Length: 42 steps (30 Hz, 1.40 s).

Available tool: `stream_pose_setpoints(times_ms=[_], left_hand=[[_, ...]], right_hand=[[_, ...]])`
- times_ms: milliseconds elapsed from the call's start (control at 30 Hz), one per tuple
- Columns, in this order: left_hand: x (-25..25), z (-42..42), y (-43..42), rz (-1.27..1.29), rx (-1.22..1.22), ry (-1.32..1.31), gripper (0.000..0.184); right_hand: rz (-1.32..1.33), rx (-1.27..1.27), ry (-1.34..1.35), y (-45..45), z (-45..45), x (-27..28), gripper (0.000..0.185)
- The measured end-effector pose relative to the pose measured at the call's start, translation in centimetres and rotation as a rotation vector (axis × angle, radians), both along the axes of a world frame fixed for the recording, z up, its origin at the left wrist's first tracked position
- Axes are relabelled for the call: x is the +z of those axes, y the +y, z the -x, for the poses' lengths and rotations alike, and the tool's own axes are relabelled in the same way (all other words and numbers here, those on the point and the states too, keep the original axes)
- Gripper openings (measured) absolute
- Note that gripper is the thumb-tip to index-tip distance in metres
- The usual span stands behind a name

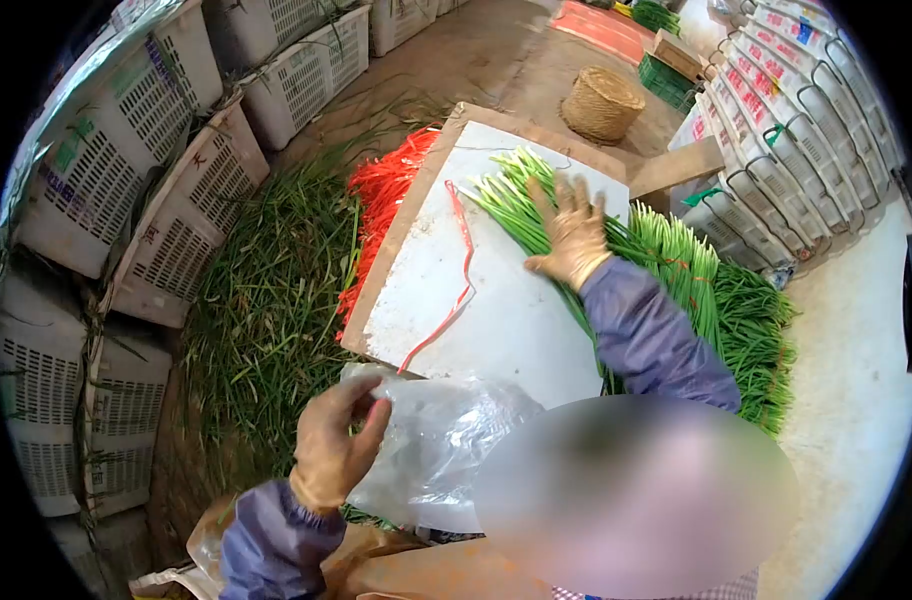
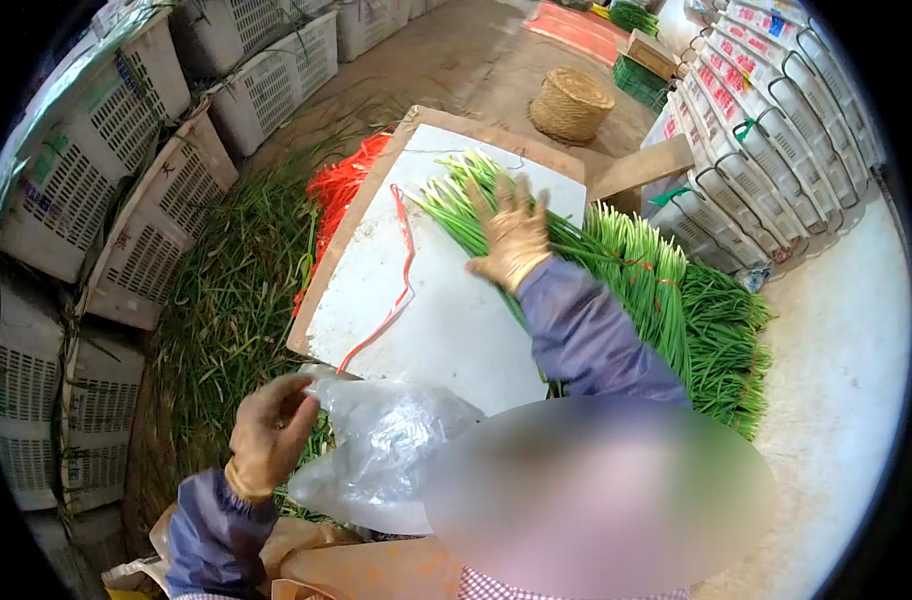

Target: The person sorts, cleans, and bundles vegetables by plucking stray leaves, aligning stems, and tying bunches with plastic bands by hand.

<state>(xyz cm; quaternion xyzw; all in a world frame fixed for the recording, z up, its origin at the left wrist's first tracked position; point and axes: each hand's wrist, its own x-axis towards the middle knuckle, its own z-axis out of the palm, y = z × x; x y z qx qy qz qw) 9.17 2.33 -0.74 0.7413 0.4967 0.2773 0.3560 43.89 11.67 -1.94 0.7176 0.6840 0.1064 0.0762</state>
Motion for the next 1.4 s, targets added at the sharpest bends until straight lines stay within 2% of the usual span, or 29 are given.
stream_pose_setpoints(times_ms=[33,100,167,233,267,300,400,533,600,633,700,767,833,867,967,1033,1067,1100,1133,1167,1233,1267,1300,1333,1367,1400], left_hand=[[0.3,-1.4,1.3,-0.170,-0.101,0.099,0.028],[-0.3,-3.8,3.4,-0.218,-0.233,0.115,0.034],[-0.5,-6.5,4.8,-0.352,-0.319,0.345,0.044],[-2.2,-8.5,6.1,-0.298,-0.349,0.454,0.054],[-3.2,-9.2,6.8,-0.267,-0.368,0.517,0.060],[-4.2,-9.9,7.2,-0.258,-0.368,0.515,0.060],[-5.9,-10.8,7.7,-0.302,-0.420,0.478,0.064],[-5.9,-11.0,7.3,-0.315,-0.438,0.458,0.064],[-5.6,-10.8,7.2,-0.285,-0.464,0.453,0.062],[-5.7,-10.7,7.0,-0.272,-0.462,0.454,0.062],[-5.6,-10.4,6.8,-0.322,-0.483,0.444,0.057],[-4.2,-9.7,6.3,-0.268,-0.509,0.408,0.054],[-3.0,-8.5,5.9,-0.220,-0.532,0.377,0.050],[-2.6,-7.7,5.6,-0.207,-0.525,0.315,0.047],[-3.4,-5.0,4.8,-0.254,-0.441,0.245,0.037],[-3.3,-4.0,4.8,-0.210,-0.318,0.117,0.034],[-4.1,-3.6,5.2,-0.221,-0.254,0.028,0.033],[-4.3,-3.7,5.4,-0.216,-0.252,0.026,0.033],[-4.3,-4.0,5.5,-0.179,-0.143,0.026,0.032],[-4.5,-4.2,5.5,-0.133,-0.031,0.023,0.032],[-4.8,-4.5,6.6,-0.115,0.010,0.007,0.033],[-4.7,-4.8,7.2,-0.212,0.040,0.052,0.033],[-4.3,-5.1,7.5,-0.313,0.069,0.095,0.033],[-3.7,-5.2,7.5,-0.203,0.079,0.108,0.034],[-3.9,-5.4,8.0,-0.202,0.072,0.105,0.034],[-4.0,-5.7,8.7,-0.363,0.000,0.115,0.033]], right_hand=[[0.125,-0.163,0.025,1.0,-1.9,0.5,0.119],[0.153,-0.262,0.182,2.2,-6.1,-0.9,0.125],[0.205,-0.332,0.229,3.0,-7.8,-1.4,0.125],[0.262,-0.375,0.448,3.5,-8.9,-1.7,0.121],[0.157,-0.339,0.432,3.7,-8.9,-2.1,0.112],[0.166,-0.339,0.430,3.6,-9.4,-2.8,0.112],[-0.101,-0.293,0.614,2.7,-9.7,-3.9,0.086],[-0.157,-0.210,0.785,1.0,-9.4,-3.2,0.081],[-0.305,0.020,0.941,-0.2,-8.8,-3.6,0.071],[-0.324,0.130,0.909,-1.9,-5.9,-0.3,0.063],[-0.158,0.091,1.094,-3.3,-2.6,1.3,0.068],[-0.109,0.230,0.682,-4.4,0.8,0.7,0.082],[0.263,0.136,0.386,-4.9,4.1,-1.6,0.098],[0.231,0.108,0.295,-5.3,5.1,-2.1,0.107],[0.248,0.125,0.275,-6.1,5.2,0.4,0.110],[0.276,0.126,0.241,-6.4,4.8,1.2,0.107],[0.236,0.207,0.249,-6.5,4.3,1.3,0.104],[0.192,0.282,0.255,-6.6,3.9,1.3,0.102],[0.191,0.282,0.255,-6.7,3.6,1.4,0.102],[0.126,0.345,0.348,-6.7,3.5,1.4,0.088],[-0.021,0.466,0.534,-6.5,3.1,1.4,0.062],[-0.126,0.573,0.567,-6.3,2.8,0.6,0.046],[-0.124,0.570,0.567,-5.9,2.3,0.3,0.046],[-0.141,0.579,0.579,-5.4,1.9,0.2,0.046],[-0.158,0.580,0.587,-4.9,1.4,0.1,0.047],[-0.241,0.556,0.599,-4.4,1.2,0.1,0.046]])
